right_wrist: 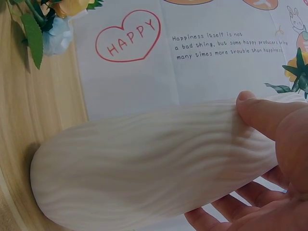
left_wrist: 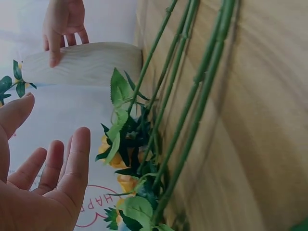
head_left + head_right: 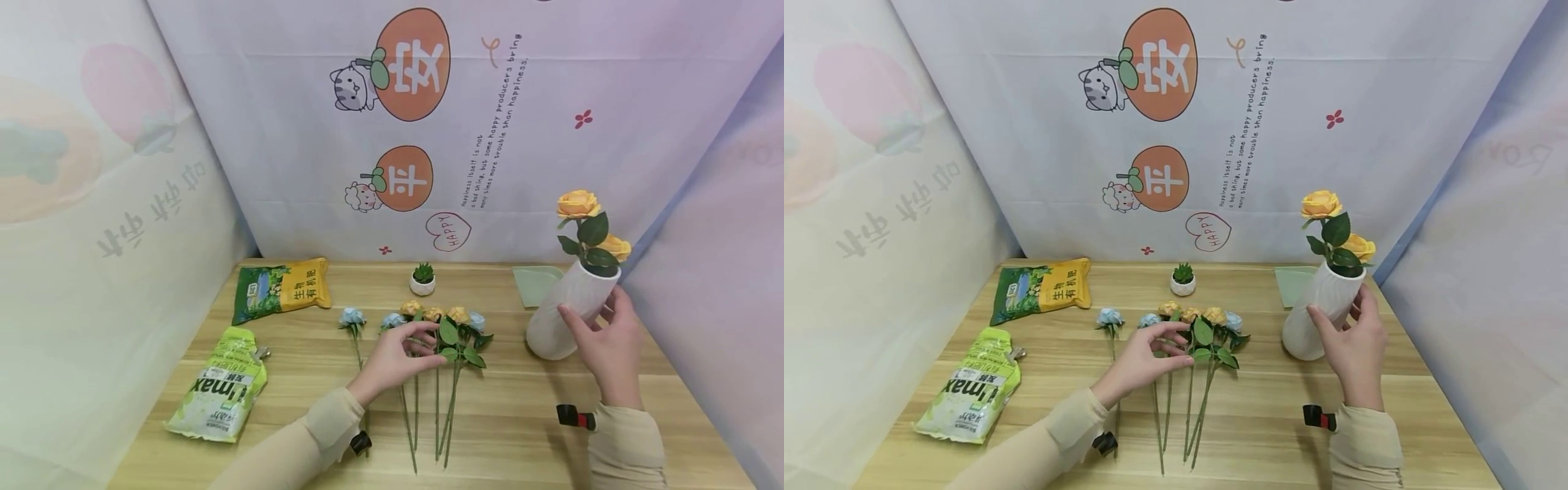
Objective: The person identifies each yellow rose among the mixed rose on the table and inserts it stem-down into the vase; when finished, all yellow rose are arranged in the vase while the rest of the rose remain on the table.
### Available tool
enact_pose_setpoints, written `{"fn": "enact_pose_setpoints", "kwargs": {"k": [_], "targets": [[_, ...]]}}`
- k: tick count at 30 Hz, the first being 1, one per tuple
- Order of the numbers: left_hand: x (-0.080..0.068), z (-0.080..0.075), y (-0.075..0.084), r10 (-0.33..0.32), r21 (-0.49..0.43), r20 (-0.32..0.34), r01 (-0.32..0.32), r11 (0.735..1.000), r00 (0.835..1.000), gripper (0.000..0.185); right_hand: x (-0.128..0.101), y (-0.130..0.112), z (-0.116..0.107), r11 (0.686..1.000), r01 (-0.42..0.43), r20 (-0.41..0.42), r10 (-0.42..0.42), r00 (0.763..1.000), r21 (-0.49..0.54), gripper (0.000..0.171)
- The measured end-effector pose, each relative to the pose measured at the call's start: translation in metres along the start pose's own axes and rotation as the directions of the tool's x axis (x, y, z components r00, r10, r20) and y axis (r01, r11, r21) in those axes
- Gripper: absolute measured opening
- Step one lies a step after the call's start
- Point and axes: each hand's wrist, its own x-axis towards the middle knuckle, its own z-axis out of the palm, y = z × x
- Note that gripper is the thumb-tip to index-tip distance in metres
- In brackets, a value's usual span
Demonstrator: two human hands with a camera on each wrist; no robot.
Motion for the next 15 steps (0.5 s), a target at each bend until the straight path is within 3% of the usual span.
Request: {"fn": "enact_pose_setpoints", "kwargs": {"k": [15], "targets": [[-0.020,0.005,-0.024,-0.056,-0.007,0.037,0.057,0.998,0.998,0.063,0.001,0.000,0.001,1.000,-0.024,0.017,0.024,1.000,0.016,0.095]]}}
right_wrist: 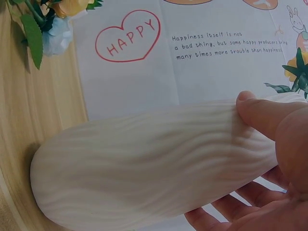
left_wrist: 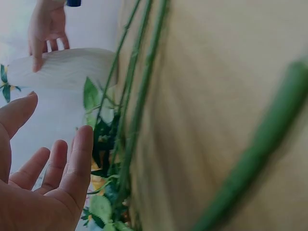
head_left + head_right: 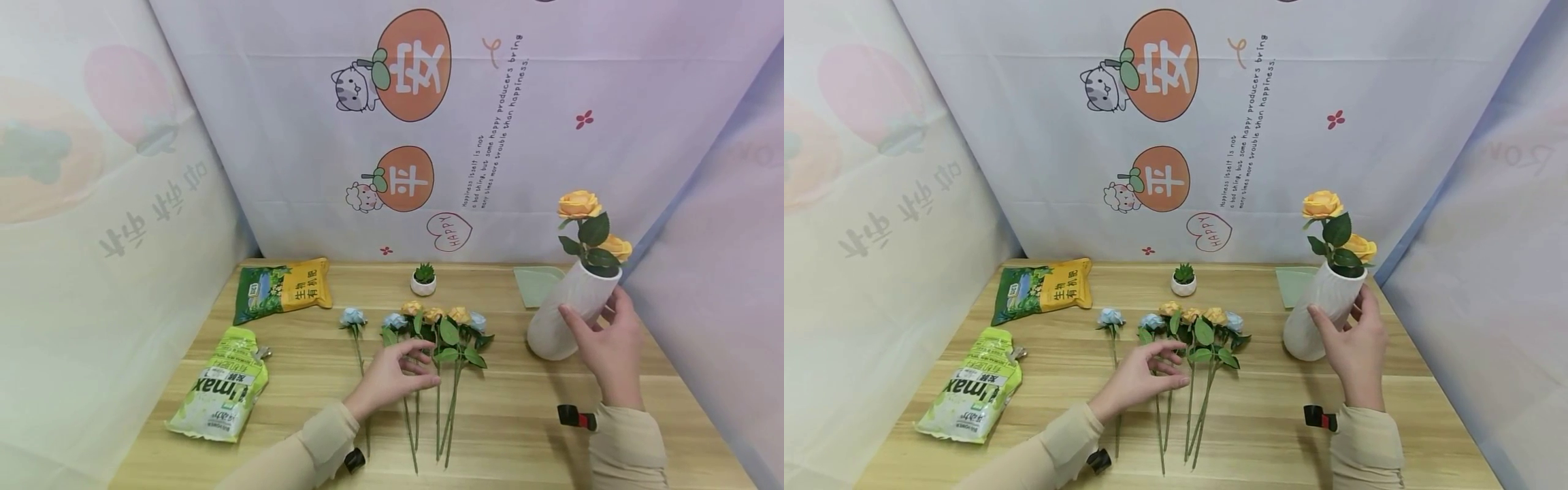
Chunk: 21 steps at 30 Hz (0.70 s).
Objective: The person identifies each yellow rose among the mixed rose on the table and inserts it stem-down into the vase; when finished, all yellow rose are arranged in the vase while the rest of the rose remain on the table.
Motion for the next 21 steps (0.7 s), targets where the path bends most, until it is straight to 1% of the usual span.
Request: {"fn": "enact_pose_setpoints", "kwargs": {"k": [4,7,12,17,21], "targets": [[-0.001,0.005,-0.006,0.001,-0.006,0.048,-0.001,1.000,0.999,0.066,0.000,-0.001,-0.001,1.000,0.002,-0.004,-0.001,1.000,0.001,0.094],[-0.001,0.008,-0.008,-0.007,0.005,0.072,0.007,1.000,0.997,0.067,-0.001,-0.001,-0.001,1.000,0.004,-0.008,-0.004,1.000,-0.002,0.094],[0.002,0.012,-0.009,-0.040,0.036,0.096,0.037,0.999,0.995,0.069,0.000,0.001,-0.001,1.000,0.008,-0.012,-0.007,1.000,0.003,0.093],[0.007,0.017,-0.013,-0.071,0.074,0.127,0.062,0.995,0.989,0.073,0.001,0.002,-0.001,1.000,0.016,-0.009,-0.016,1.000,0.011,0.094],[0.012,0.020,-0.016,-0.087,0.102,0.130,0.074,0.992,0.988,0.074,0.000,0.002,-0.001,1.000,0.012,-0.006,-0.012,1.000,0.005,0.094]]}}
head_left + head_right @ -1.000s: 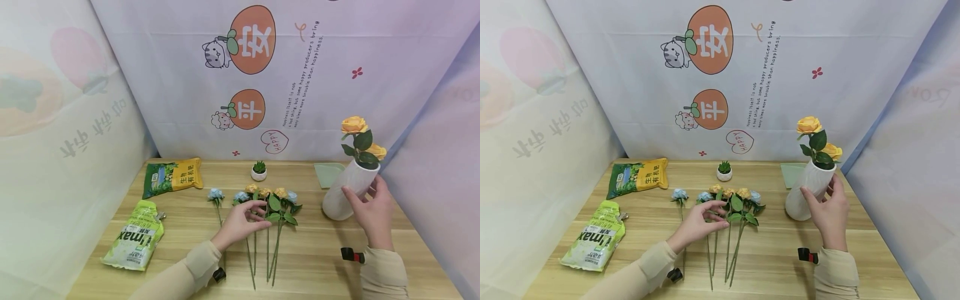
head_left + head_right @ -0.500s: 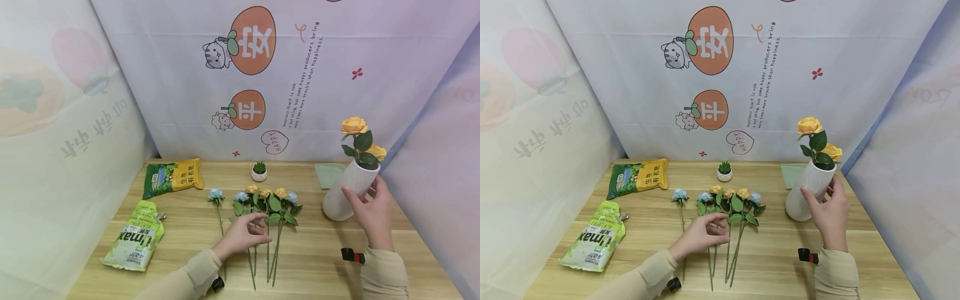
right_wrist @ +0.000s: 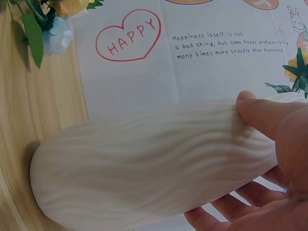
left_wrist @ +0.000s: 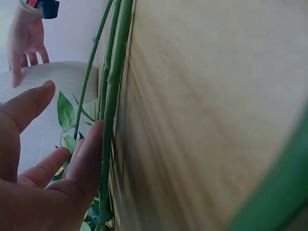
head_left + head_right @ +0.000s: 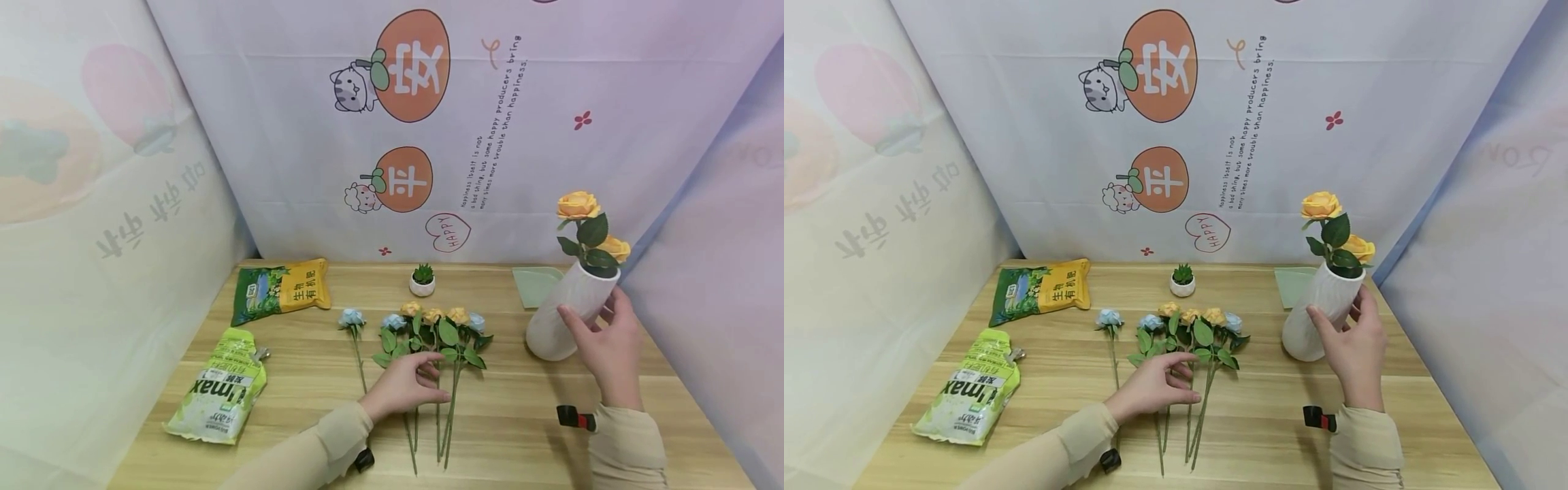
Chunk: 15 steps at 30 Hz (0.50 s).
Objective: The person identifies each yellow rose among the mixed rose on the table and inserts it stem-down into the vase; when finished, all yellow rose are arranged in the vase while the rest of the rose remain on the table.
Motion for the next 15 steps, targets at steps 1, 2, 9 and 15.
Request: {"fn": "enact_pose_setpoints", "kwargs": {"k": [1,2,9,15], "targets": [[0.001,0.000,0.000,-0.002,0.000,0.001,0.002,1.000,1.000,0.074,0.000,0.000,0.000,1.000,-0.001,-0.001,0.001,1.000,-0.003,0.094],[0.002,0.001,0.000,-0.002,0.004,0.002,0.002,1.000,1.000,0.074,0.000,-0.001,0.000,1.000,-0.001,-0.002,0.001,1.000,-0.006,0.094],[0.010,0.005,0.003,-0.018,0.086,-0.010,0.018,0.996,1.000,0.073,0.000,-0.002,-0.001,1.000,0.006,-0.001,-0.006,1.000,-0.007,0.093],[0.015,0.011,0.006,-0.034,0.103,-0.047,0.038,0.994,0.998,0.064,-0.001,-0.003,-0.001,1.000,-0.006,0.001,0.006,1.000,-0.021,0.095]]}}
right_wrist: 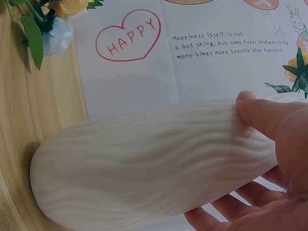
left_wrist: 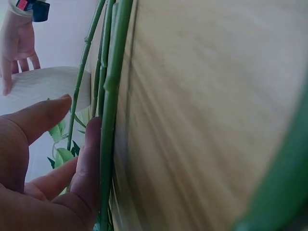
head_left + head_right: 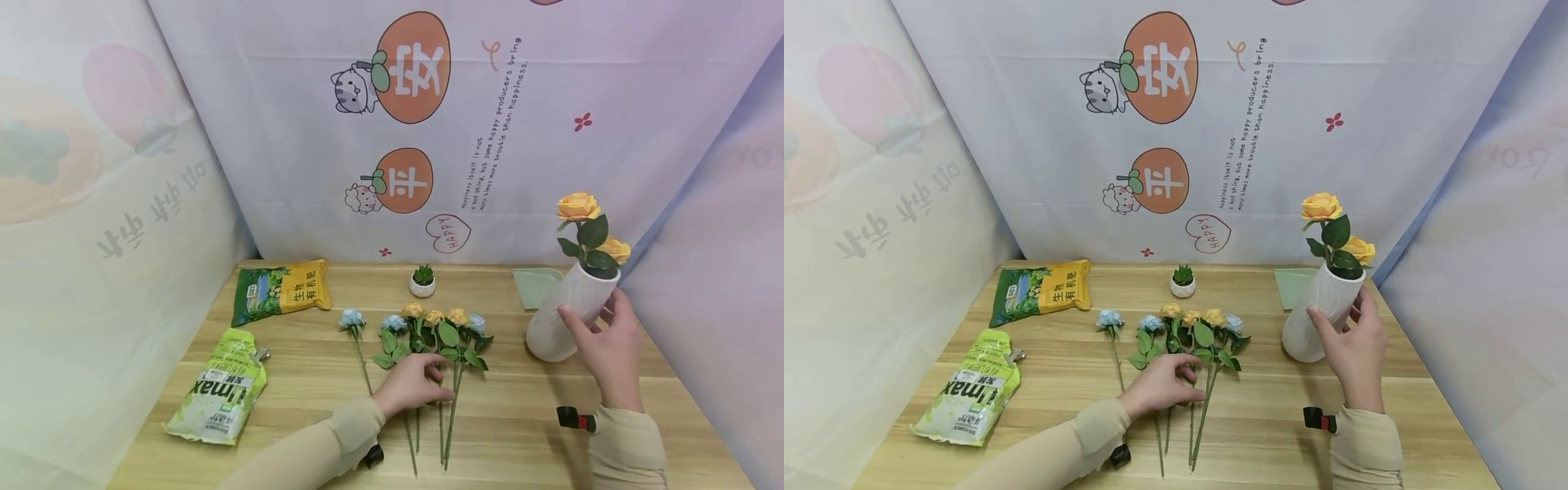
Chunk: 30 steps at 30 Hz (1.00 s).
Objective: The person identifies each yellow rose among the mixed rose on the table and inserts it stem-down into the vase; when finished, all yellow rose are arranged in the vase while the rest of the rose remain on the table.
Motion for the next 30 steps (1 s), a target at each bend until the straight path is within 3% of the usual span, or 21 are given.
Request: {"fn": "enact_pose_setpoints", "kwargs": {"k": [4,13,24,30], "targets": [[0.003,0.005,0.001,0.003,-0.017,-0.012,-0.003,1.000,1.000,0.061,-0.001,0.000,0.000,1.000,0.005,-0.005,-0.005,1.000,0.007,0.095],[0.005,0.008,0.002,0.017,0.048,-0.017,-0.016,0.999,1.000,0.057,-0.002,0.001,0.001,1.000,0.021,-0.012,-0.021,1.000,0.013,0.094],[0.011,0.018,0.005,0.032,0.068,-0.016,-0.031,0.997,0.999,0.033,-0.002,0.003,0.000,0.999,0.042,-0.016,-0.042,0.999,0.004,0.094],[0.013,0.021,0.006,0.045,0.098,-0.032,-0.042,0.994,0.998,0.031,-0.002,0.002,0.000,0.999,0.038,-0.015,-0.038,0.999,0.011,0.093]]}}
